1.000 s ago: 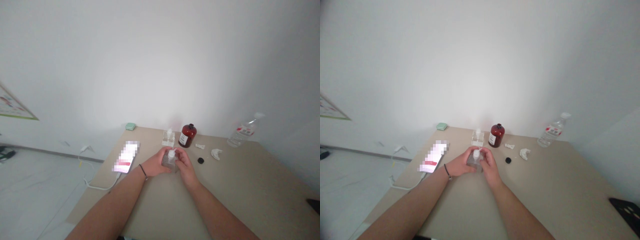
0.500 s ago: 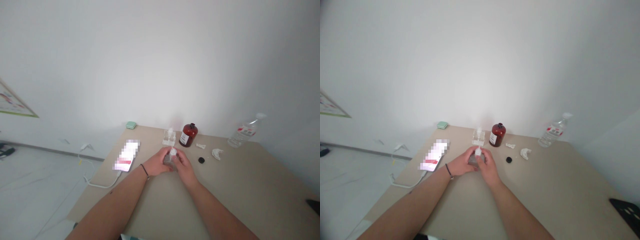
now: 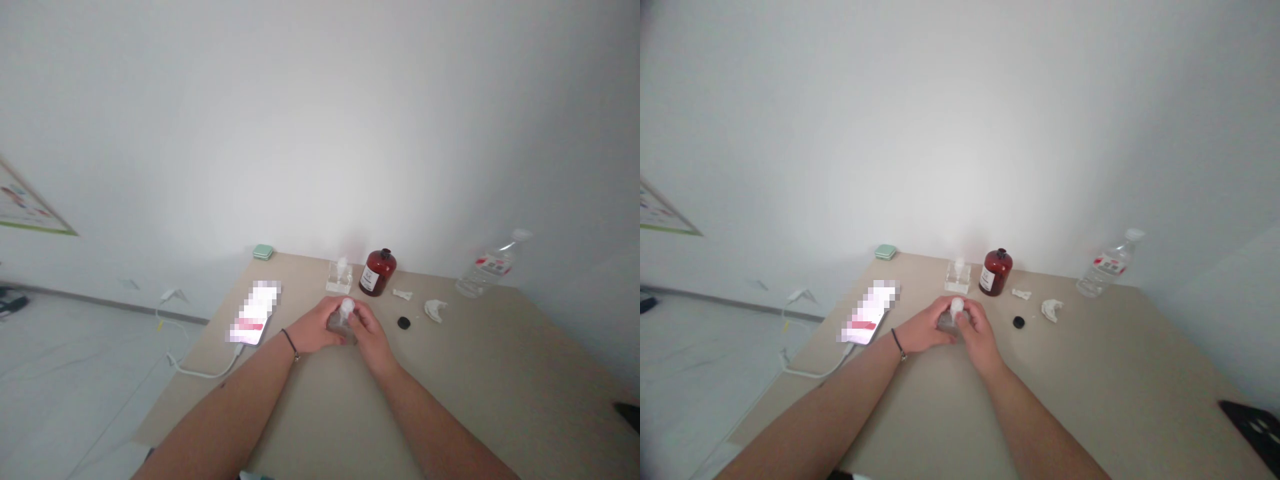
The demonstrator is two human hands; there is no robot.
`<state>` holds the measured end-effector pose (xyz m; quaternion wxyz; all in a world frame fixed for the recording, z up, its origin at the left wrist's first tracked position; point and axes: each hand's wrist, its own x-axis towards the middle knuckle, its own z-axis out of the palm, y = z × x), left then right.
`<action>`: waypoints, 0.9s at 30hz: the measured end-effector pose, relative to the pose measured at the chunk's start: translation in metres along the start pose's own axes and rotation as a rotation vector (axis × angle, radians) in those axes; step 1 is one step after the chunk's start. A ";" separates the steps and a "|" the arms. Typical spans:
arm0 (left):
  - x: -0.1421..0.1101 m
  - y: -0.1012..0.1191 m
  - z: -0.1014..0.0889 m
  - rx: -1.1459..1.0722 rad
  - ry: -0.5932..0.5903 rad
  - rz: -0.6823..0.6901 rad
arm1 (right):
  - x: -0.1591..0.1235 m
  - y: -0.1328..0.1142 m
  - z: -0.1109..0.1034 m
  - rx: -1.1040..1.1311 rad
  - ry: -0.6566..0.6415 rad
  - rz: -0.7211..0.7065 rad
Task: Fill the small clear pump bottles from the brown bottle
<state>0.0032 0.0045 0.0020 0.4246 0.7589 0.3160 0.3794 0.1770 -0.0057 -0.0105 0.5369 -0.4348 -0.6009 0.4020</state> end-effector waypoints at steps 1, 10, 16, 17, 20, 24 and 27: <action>0.000 -0.001 0.000 0.000 0.000 0.000 | 0.000 0.000 -0.001 0.009 0.008 0.003; -0.001 -0.003 0.000 0.011 0.010 0.014 | 0.001 0.000 -0.001 0.015 -0.011 0.001; -0.001 -0.003 0.001 -0.008 -0.008 -0.007 | 0.001 0.010 0.000 0.094 0.051 0.027; -0.001 -0.003 0.001 -0.011 -0.010 -0.009 | 0.001 0.010 0.000 0.114 0.056 0.029; -0.001 -0.005 0.001 -0.005 -0.013 0.003 | 0.000 0.007 -0.002 0.126 0.036 0.017; -0.002 -0.005 0.001 0.008 -0.006 0.011 | 0.000 0.000 -0.004 0.102 -0.012 -0.009; -0.002 -0.003 0.001 -0.030 -0.005 -0.042 | 0.000 -0.002 -0.003 0.091 -0.042 -0.008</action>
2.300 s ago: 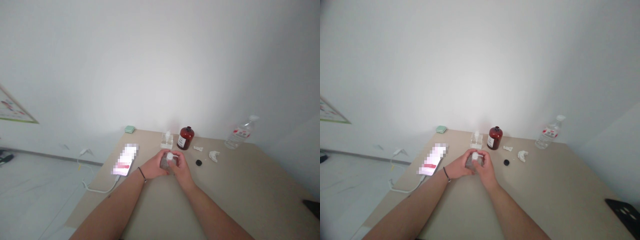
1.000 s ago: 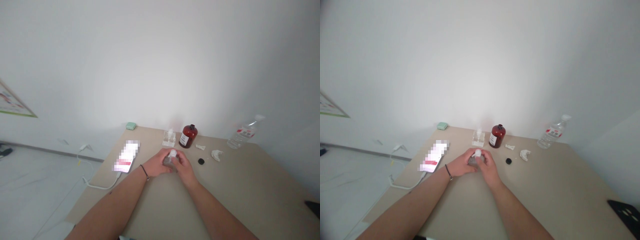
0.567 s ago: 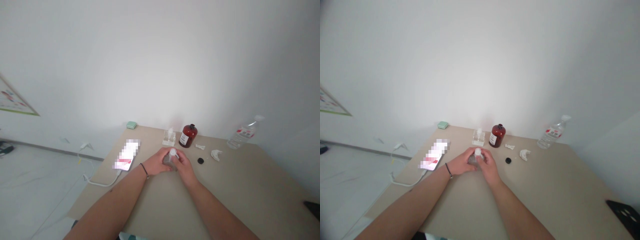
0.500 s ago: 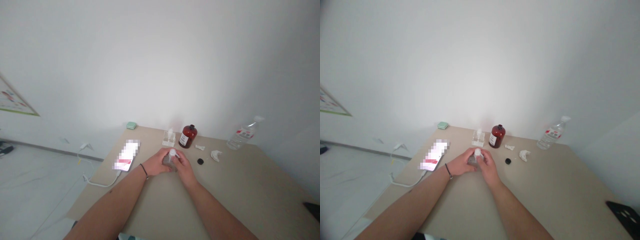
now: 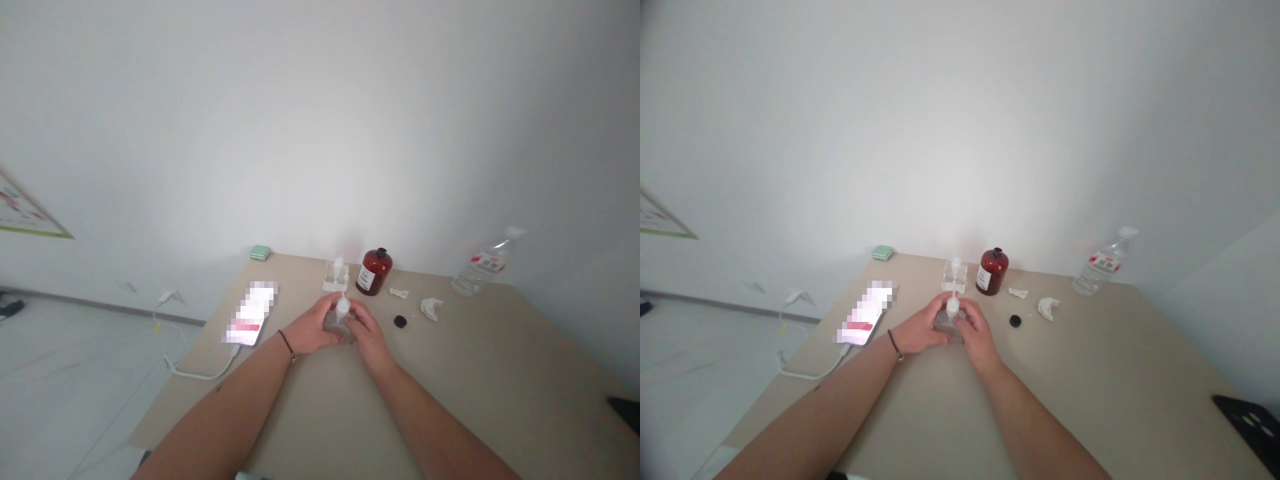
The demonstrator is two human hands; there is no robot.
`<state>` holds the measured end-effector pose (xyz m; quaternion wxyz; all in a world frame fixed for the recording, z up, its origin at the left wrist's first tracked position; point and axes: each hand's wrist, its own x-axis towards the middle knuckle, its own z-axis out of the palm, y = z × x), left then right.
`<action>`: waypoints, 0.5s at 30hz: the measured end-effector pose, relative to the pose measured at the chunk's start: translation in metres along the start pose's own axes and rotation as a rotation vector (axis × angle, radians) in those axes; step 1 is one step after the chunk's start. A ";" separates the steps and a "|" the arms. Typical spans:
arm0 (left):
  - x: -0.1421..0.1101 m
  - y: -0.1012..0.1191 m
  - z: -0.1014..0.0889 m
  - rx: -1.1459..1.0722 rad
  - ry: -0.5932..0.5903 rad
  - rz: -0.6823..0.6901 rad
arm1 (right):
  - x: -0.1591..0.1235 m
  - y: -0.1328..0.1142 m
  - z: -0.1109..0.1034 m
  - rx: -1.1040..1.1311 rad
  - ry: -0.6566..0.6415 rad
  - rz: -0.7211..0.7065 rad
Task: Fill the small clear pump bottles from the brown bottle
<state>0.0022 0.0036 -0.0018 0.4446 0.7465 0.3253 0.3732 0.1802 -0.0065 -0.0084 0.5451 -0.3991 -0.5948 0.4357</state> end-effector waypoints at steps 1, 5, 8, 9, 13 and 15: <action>0.000 0.001 0.000 -0.012 -0.005 -0.021 | 0.000 0.000 0.000 -0.001 -0.006 0.003; 0.000 0.001 0.000 -0.005 -0.017 -0.039 | 0.001 0.002 0.000 0.017 0.003 0.003; 0.000 -0.001 0.000 0.010 -0.006 -0.023 | 0.000 0.003 -0.001 0.034 0.008 -0.006; 0.000 -0.002 0.000 0.012 -0.003 -0.016 | 0.000 0.003 -0.001 0.035 0.007 -0.007; 0.001 -0.004 0.000 0.025 0.002 0.007 | 0.000 0.002 -0.001 0.015 0.000 0.000; 0.001 -0.004 0.000 0.031 0.000 0.010 | 0.000 0.001 -0.001 0.005 0.000 -0.006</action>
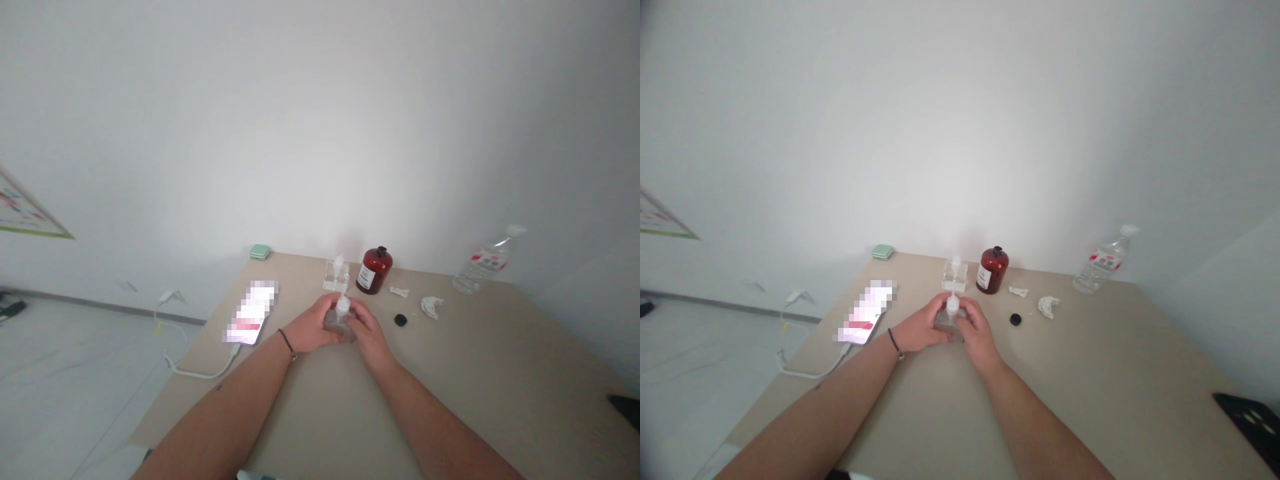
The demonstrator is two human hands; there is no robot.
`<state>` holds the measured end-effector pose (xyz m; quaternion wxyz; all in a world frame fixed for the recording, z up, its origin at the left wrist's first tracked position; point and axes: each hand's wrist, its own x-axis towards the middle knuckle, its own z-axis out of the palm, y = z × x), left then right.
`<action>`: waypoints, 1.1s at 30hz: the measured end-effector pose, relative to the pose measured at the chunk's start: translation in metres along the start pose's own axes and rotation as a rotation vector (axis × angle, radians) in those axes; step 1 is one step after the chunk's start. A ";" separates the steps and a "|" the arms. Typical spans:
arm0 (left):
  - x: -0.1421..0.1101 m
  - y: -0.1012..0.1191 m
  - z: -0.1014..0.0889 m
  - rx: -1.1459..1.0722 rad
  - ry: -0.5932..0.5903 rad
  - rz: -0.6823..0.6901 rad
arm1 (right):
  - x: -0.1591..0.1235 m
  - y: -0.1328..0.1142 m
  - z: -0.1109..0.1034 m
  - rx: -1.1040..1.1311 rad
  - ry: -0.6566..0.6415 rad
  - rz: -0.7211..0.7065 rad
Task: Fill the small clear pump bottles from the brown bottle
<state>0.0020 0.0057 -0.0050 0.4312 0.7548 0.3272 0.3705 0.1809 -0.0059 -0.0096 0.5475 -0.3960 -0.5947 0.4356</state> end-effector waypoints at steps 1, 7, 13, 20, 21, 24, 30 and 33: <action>0.000 0.000 0.000 0.000 -0.001 0.000 | 0.000 0.000 0.000 -0.004 0.000 -0.004; 0.000 0.001 0.000 -0.012 0.002 -0.004 | 0.000 0.001 -0.001 -0.028 -0.011 -0.024; 0.000 0.001 0.001 -0.030 0.009 0.008 | 0.000 0.002 0.001 -0.104 -0.010 -0.020; 0.001 0.006 0.001 0.004 0.009 0.019 | -0.001 0.004 0.003 -0.129 0.018 -0.039; 0.001 0.006 0.001 0.001 0.008 0.023 | -0.001 0.005 0.003 -0.110 0.027 -0.038; 0.001 0.004 0.001 -0.012 0.007 0.036 | -0.001 0.006 0.001 -0.077 0.041 -0.006; 0.001 0.004 0.001 -0.025 0.012 0.029 | -0.002 0.003 0.002 -0.113 0.024 0.016; 0.001 0.006 0.001 -0.047 0.001 0.012 | -0.002 0.004 0.002 -0.062 0.072 0.049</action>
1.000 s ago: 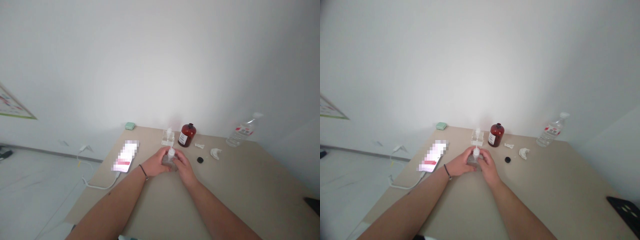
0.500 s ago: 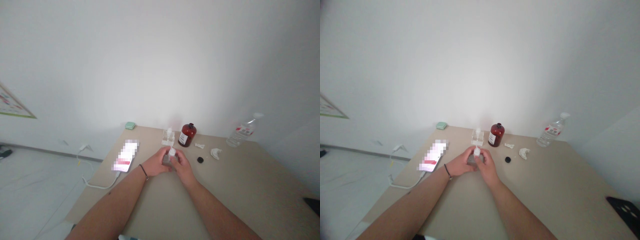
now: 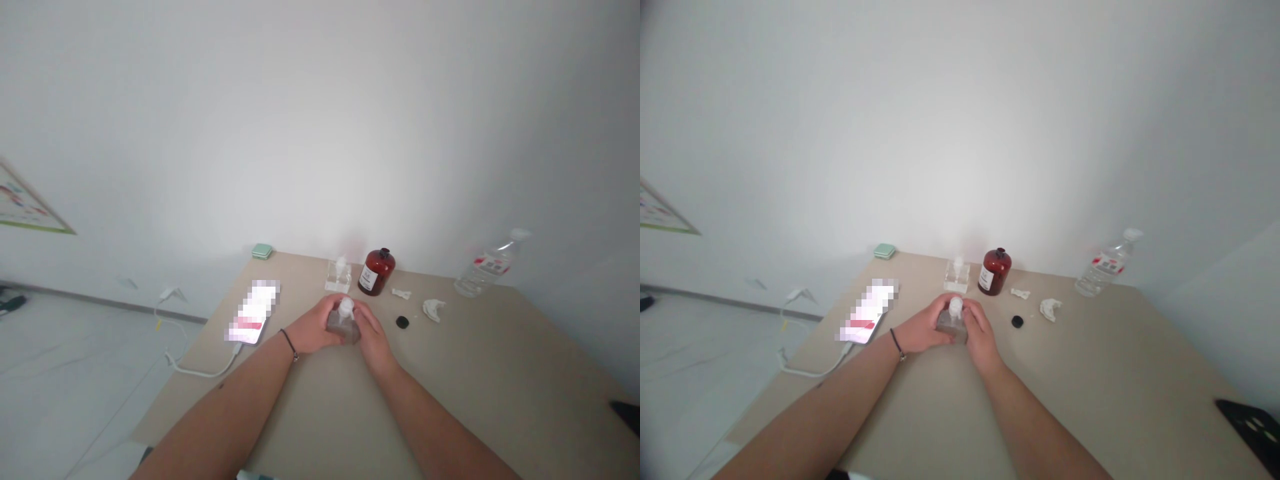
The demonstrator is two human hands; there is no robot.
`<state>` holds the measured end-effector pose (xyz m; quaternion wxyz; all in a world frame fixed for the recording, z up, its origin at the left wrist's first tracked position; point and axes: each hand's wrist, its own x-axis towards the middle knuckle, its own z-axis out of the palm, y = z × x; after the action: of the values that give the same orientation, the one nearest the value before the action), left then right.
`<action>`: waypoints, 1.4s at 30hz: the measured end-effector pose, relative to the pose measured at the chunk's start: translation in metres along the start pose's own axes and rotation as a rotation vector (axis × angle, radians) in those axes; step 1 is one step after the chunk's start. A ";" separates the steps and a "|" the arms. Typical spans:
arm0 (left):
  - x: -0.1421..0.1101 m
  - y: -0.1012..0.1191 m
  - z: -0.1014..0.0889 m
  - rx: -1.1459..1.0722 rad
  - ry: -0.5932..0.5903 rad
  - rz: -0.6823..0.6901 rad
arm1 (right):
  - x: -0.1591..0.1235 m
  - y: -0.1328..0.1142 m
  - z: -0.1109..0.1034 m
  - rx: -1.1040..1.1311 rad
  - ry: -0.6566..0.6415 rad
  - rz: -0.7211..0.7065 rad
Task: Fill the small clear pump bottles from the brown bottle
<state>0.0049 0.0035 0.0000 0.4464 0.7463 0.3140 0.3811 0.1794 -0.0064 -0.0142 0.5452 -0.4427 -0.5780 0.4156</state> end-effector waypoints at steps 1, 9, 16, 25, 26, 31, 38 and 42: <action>0.000 0.000 0.000 -0.005 -0.001 -0.003 | 0.000 0.001 0.000 0.013 0.006 0.009; 0.000 0.006 -0.001 -0.008 -0.004 -0.019 | 0.000 -0.004 0.001 -0.030 -0.079 -0.026; 0.000 0.004 0.000 0.014 0.007 -0.035 | -0.001 -0.007 0.001 -0.043 -0.055 -0.026; 0.000 0.004 0.000 -0.004 0.008 -0.016 | 0.001 -0.009 0.002 -0.103 0.006 -0.131; 0.001 0.005 0.000 -0.012 0.010 -0.011 | 0.001 -0.010 0.002 -0.101 0.015 -0.138; 0.000 0.005 0.001 -0.037 0.021 -0.029 | 0.002 -0.015 0.002 -0.028 0.051 -0.133; 0.000 0.003 0.001 -0.036 0.012 -0.048 | 0.002 -0.025 -0.005 -0.039 0.049 -0.212; -0.001 0.004 0.001 -0.018 0.005 -0.060 | 0.002 -0.026 -0.008 -0.042 0.073 -0.239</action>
<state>0.0055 0.0010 0.0031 0.4635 0.7316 0.3340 0.3720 0.1856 -0.0109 0.0119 0.6023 -0.3967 -0.6149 0.3189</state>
